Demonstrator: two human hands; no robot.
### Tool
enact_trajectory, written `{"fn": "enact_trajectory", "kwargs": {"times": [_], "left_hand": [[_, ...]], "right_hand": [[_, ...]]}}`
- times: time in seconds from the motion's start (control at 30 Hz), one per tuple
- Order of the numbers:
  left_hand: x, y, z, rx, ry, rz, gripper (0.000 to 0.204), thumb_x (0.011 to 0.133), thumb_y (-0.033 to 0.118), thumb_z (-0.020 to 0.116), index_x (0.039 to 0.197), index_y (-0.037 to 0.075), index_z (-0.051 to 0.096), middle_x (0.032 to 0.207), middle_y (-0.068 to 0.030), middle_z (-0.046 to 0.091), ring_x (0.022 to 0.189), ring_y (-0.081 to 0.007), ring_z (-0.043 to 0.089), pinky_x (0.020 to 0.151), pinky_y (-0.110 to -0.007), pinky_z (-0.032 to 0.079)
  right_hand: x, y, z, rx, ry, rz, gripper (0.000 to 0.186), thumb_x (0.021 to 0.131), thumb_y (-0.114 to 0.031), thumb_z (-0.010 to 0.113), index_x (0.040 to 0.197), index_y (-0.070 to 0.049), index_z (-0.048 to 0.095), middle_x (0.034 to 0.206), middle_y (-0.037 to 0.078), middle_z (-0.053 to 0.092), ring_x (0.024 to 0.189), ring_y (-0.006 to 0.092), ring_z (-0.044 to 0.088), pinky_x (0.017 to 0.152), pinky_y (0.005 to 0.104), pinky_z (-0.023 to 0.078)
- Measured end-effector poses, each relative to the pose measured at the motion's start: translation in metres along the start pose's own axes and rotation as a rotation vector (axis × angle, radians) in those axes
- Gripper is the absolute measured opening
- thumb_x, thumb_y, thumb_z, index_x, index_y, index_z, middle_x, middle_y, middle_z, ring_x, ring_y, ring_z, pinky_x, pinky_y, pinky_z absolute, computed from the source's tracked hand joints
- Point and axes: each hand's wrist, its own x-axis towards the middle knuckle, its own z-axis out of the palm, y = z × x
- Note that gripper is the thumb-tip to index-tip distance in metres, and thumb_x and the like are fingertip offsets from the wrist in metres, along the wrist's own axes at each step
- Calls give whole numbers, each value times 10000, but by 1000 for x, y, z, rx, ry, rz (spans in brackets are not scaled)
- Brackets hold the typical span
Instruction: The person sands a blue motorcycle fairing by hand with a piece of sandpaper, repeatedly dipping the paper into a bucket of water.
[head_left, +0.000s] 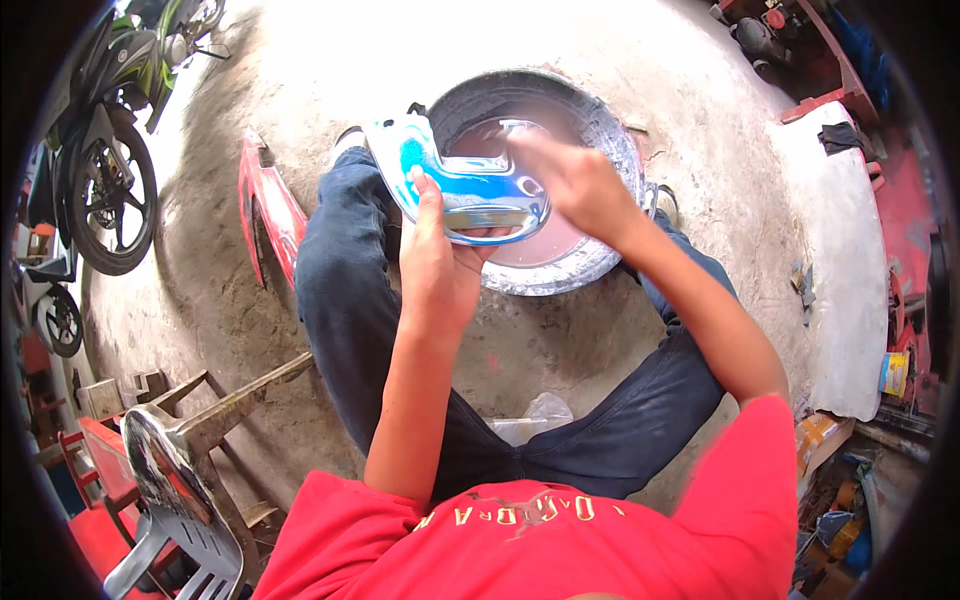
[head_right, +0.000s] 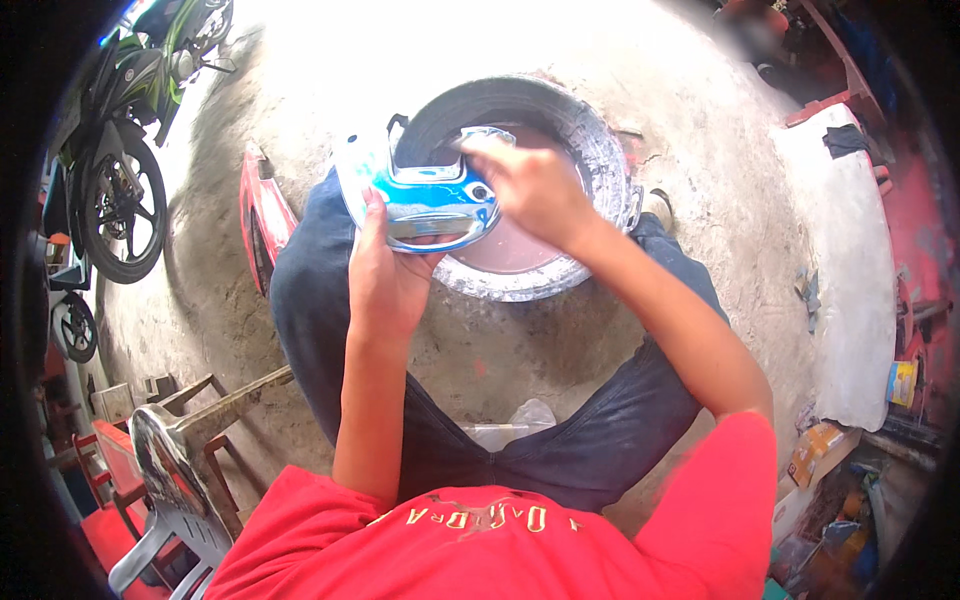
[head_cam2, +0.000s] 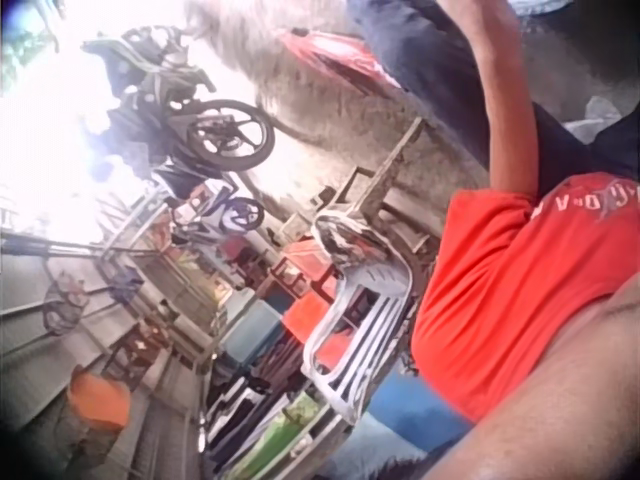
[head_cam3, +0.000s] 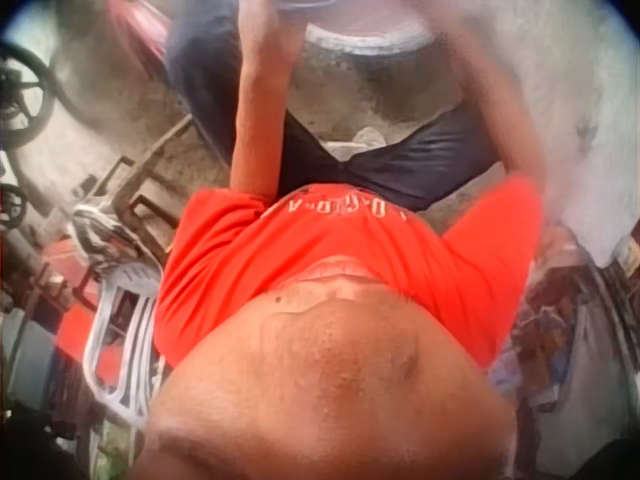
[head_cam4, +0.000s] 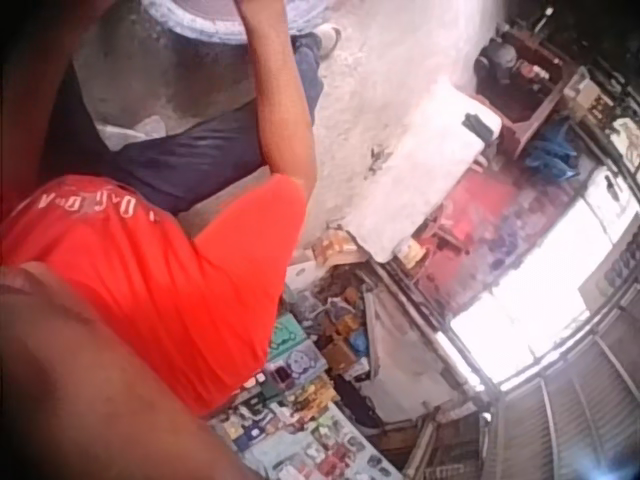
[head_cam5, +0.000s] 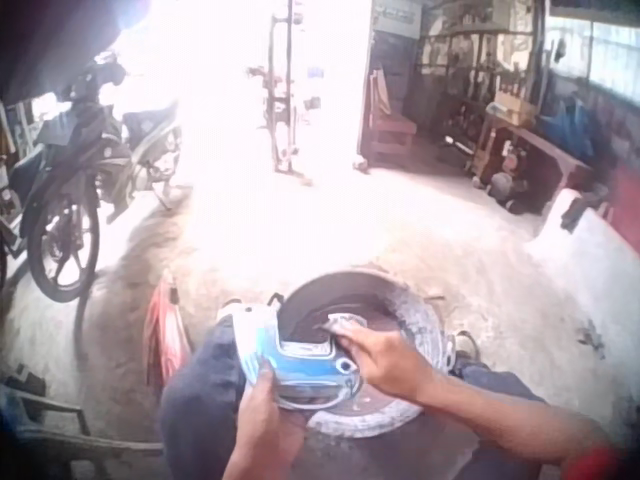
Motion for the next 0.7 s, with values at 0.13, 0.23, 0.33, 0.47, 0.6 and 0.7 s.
{"fn": "enact_trajectory", "kwargs": {"times": [0.13, 0.23, 0.33, 0.47, 0.6, 0.7], "left_hand": [[0, -2, -10, 70, 37, 27, 430, 1095, 390, 407, 1369, 58, 419, 1232, -157, 606, 1035, -274, 678, 853, -445, 609], [-1, -1, -6, 77, 41, 33, 447, 1091, 403, 416, 1376, 58, 418, 1249, -158, 591, 1044, -278, 676, 843, -440, 612], [-5, -1, 5, 73, 85, 11, 458, 1089, 409, 420, 1376, 51, 414, 1231, -150, 596, 1043, -272, 676, 839, -435, 614], [0, -1, -11, 75, 45, 48, 459, 1091, 412, 412, 1390, 64, 398, 1246, -147, 593, 1057, -277, 673, 833, -437, 613], [-2, -1, -6, 47, 81, 57, 424, 1094, 354, 412, 1389, 50, 434, 1277, -156, 599, 1145, -297, 635, 920, -489, 579], [-2, 1, -7, 30, 113, 39, 431, 1093, 396, 410, 1314, 29, 454, 1224, -166, 619, 1053, -271, 682, 845, -433, 614]], "right_hand": [[-18, -20, 24, -26, 51, -324, 330, 955, -99, 583, 1274, -62, 658, 1209, 226, 665, 991, 323, 716, 792, 407, 591], [-13, -19, 20, -37, 69, -302, 317, 948, -90, 579, 1254, -57, 650, 1165, 200, 686, 962, 336, 715, 797, 409, 591], [3, -1, 5, -95, -109, 53, 264, 962, -104, 568, 1205, -51, 658, 1133, 182, 698, 954, 351, 708, 810, 426, 582], [-26, -37, 29, -23, 83, -325, 376, 920, -77, 596, 1292, -84, 643, 1208, 211, 673, 1051, 352, 691, 878, 436, 574], [-2, 0, 10, 134, -69, -20, 377, 896, -34, 555, 1256, -55, 665, 1205, 207, 679, 1031, 338, 706, 858, 418, 585], [-14, -15, 21, 12, 34, -281, 354, 896, -32, 560, 1230, -48, 675, 1195, 202, 683, 990, 338, 717, 840, 410, 590]]}}
